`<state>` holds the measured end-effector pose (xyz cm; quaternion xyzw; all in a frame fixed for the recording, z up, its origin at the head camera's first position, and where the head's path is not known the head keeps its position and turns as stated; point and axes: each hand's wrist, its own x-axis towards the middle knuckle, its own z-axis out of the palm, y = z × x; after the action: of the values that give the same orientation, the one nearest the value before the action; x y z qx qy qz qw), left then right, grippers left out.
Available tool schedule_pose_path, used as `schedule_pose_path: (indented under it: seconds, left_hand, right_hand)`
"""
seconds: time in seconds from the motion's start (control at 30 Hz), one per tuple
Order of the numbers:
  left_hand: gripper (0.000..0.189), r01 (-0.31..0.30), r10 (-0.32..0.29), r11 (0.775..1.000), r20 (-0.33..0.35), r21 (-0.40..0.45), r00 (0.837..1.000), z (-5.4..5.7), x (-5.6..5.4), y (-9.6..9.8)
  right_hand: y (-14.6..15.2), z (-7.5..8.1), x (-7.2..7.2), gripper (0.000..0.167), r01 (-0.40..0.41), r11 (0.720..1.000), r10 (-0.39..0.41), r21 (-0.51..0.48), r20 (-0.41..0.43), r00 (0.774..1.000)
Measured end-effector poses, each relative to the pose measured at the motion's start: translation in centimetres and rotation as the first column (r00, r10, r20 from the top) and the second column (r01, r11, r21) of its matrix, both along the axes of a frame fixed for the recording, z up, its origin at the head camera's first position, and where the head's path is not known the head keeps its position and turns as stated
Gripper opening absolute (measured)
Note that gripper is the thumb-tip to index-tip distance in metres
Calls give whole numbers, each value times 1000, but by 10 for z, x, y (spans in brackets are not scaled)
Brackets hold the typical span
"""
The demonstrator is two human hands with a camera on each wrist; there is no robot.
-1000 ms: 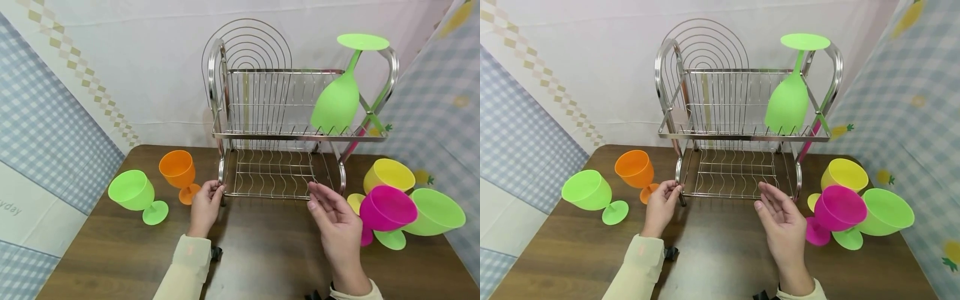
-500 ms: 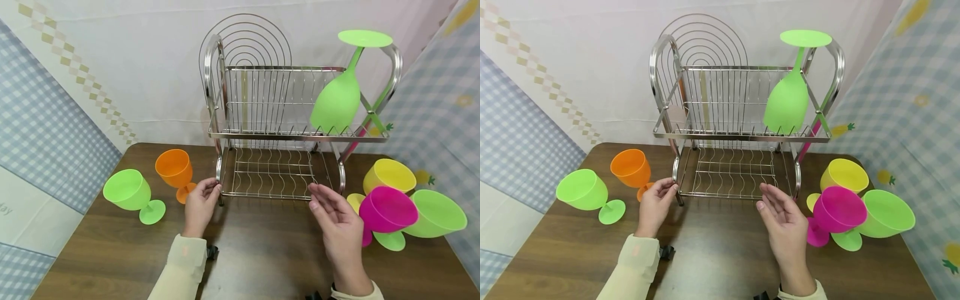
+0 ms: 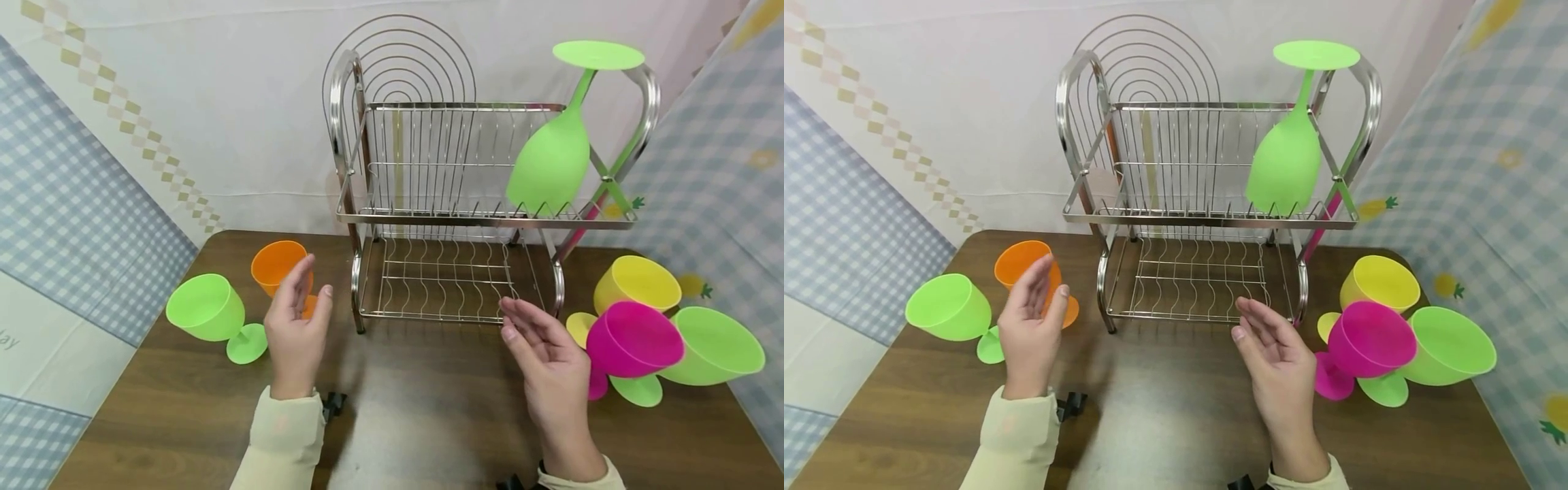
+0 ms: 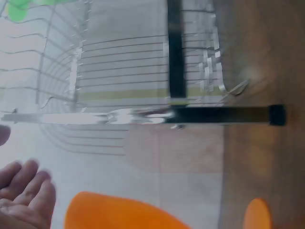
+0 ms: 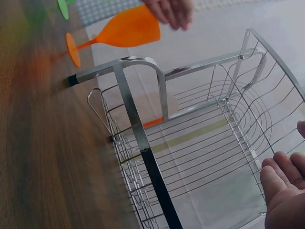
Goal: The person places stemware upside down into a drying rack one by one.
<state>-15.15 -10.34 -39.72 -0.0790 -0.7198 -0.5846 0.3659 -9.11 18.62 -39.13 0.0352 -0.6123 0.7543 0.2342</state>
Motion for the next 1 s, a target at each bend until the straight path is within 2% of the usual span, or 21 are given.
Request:
schedule_pose_path:
  seconds: [0.1, 0.17, 0.27, 0.37, 0.57, 0.77, 0.87, 1.0]
  left_hand:
    - [62, -86, 85, 996, -69, -7, 994, 0, -2, -5]
    - [70, -152, 151, 988, -61, -17, 987, -2, -4, -9]
    - [81, -229, 230, 973, 30, -34, 973, -6, -8, -17]
    - [88, -264, 268, 963, 129, -48, 955, -12, -13, -25]
    - [101, -240, 253, 967, 288, -80, 924, -22, -23, -34]
    - [104, -223, 223, 974, 403, -48, 888, -28, -27, -40]
    - [100, -221, 218, 974, 432, -43, 875, -27, -25, -41]
    - [95, -224, 237, 971, 414, -81, 879, -23, -22, -42]
  right_hand:
    - [2, -3, -1, 36, -16, 1000, 16, -2, -34, 999]
    - [2, -4, -1, 36, -27, 1000, 26, -6, -50, 998]
    - [2, -6, 0, 36, -28, 1000, 28, -4, -47, 998]
    - [1, -7, 0, 36, -33, 999, 33, 2, -40, 999]
    - [-2, -8, -1, 36, -46, 999, 45, -18, -61, 997]
    - [-5, -10, -3, 35, -63, 997, 60, -40, -85, 995]
    - [-5, -11, -4, 35, -62, 998, 59, -31, -82, 995]
    - [-7, -13, -5, 35, -78, 996, 75, -36, -86, 993]
